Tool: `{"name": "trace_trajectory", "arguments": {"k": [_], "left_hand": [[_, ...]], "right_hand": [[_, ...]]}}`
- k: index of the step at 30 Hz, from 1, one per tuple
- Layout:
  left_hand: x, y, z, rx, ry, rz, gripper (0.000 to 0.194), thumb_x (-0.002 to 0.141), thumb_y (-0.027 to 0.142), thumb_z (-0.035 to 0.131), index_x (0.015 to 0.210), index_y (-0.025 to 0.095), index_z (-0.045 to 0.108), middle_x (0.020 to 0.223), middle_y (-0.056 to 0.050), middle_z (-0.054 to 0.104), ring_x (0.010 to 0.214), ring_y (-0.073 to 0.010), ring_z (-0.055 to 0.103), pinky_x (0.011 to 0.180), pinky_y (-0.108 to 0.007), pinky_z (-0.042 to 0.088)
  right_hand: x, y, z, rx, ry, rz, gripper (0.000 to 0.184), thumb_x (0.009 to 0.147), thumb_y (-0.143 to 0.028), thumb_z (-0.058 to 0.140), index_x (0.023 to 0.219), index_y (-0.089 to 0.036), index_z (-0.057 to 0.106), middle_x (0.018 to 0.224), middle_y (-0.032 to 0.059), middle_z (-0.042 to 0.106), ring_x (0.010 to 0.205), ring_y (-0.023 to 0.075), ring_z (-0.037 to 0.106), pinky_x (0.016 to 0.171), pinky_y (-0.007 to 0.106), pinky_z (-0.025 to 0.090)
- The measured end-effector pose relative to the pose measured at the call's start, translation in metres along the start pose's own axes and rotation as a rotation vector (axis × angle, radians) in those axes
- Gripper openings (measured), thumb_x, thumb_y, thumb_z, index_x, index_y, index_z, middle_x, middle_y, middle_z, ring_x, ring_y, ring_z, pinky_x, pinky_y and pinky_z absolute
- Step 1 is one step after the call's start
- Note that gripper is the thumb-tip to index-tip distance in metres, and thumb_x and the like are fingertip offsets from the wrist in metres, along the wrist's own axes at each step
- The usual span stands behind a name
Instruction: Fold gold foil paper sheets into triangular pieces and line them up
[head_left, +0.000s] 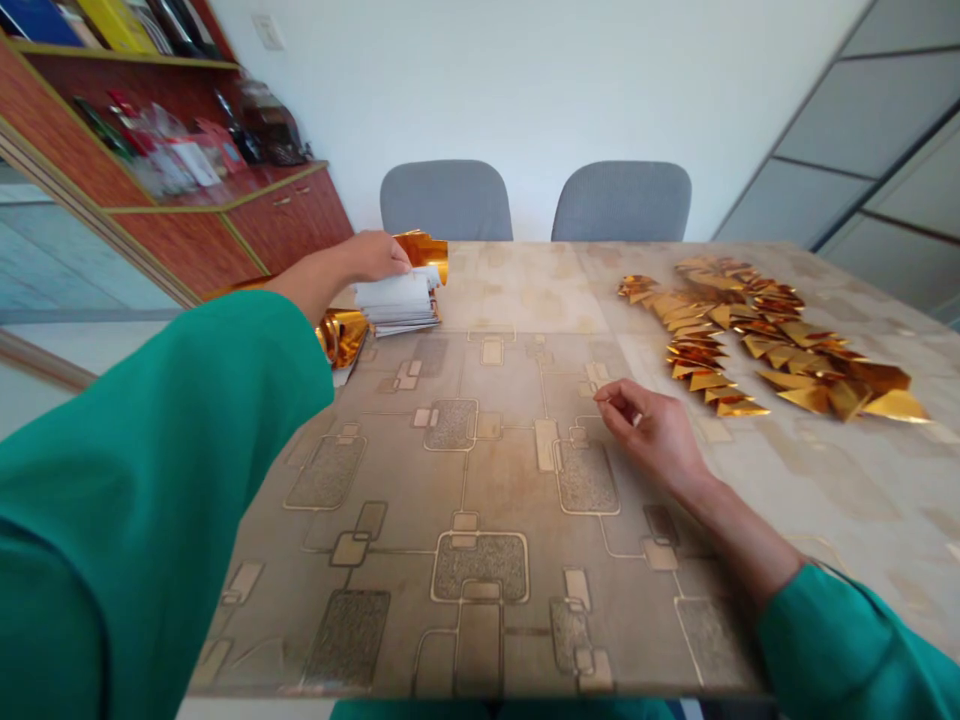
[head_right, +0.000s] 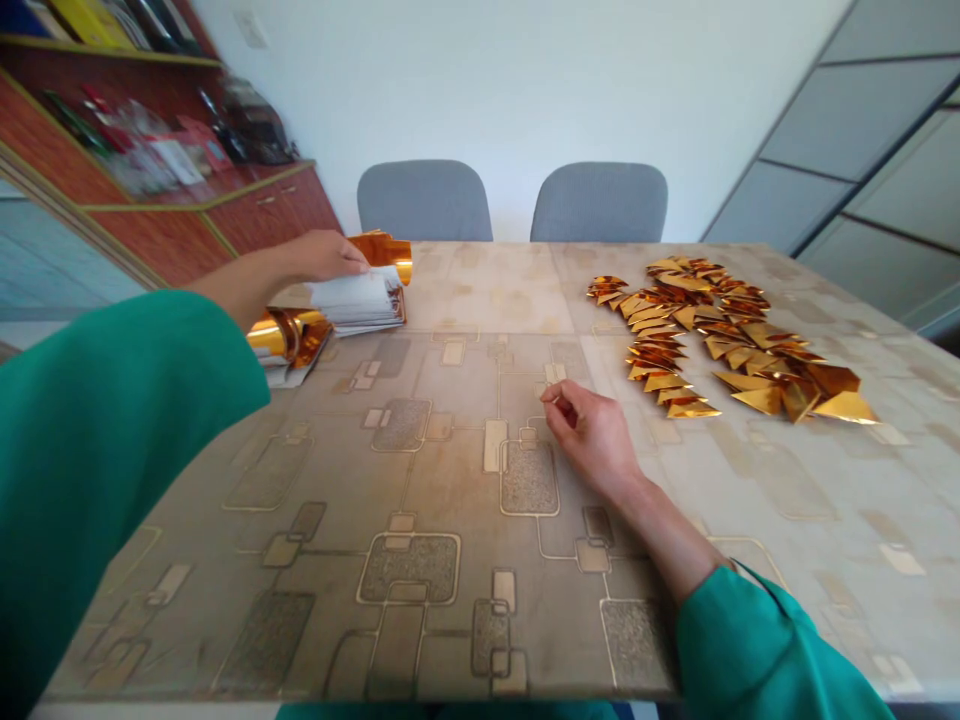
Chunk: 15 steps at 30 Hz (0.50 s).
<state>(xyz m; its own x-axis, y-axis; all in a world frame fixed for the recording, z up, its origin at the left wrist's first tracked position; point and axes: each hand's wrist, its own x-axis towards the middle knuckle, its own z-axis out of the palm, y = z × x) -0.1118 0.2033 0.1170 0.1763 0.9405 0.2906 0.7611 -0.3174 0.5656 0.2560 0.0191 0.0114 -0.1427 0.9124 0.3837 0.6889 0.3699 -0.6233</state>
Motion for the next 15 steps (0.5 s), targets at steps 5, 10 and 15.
{"name": "trace_trajectory", "arguments": {"k": [5,10,15], "left_hand": [[0.010,-0.004,-0.010,0.282,-0.043,-0.085,0.044,0.095,0.033,0.048,0.080,-0.002,0.069,0.046,0.007,0.046,0.081,-0.0076,0.059,0.081,-0.019,0.039],[0.001,0.005,-0.016,0.389,0.079,-0.017,0.038,0.088,0.036,0.055,0.095,0.002,0.071,0.052,0.009,0.053,0.084,-0.0048,0.056,0.077,-0.015,0.031],[-0.011,0.017,-0.021,0.430,0.115,0.105,0.047,0.090,0.036,0.039,0.105,0.001,0.067,0.074,0.007,0.062,0.096,-0.0085,0.054,0.080,-0.016,0.030]], "right_hand": [[-0.001,-0.004,-0.001,0.030,-0.023,-0.004,0.014,0.088,-0.029,0.053,0.084,-0.020,0.063,0.061,-0.0018,0.061,0.055,0.0133,0.056,0.055,0.025,0.042],[-0.001,-0.005,-0.001,0.038,-0.015,-0.014,0.015,0.088,-0.030,0.053,0.082,-0.021,0.062,0.062,-0.0014,0.061,0.056,0.0138,0.056,0.055,0.026,0.043],[-0.001,-0.006,-0.002,0.036,0.003,-0.033,0.013,0.089,-0.028,0.053,0.084,-0.020,0.063,0.064,-0.0013,0.061,0.057,0.0136,0.056,0.057,0.026,0.043]]}}
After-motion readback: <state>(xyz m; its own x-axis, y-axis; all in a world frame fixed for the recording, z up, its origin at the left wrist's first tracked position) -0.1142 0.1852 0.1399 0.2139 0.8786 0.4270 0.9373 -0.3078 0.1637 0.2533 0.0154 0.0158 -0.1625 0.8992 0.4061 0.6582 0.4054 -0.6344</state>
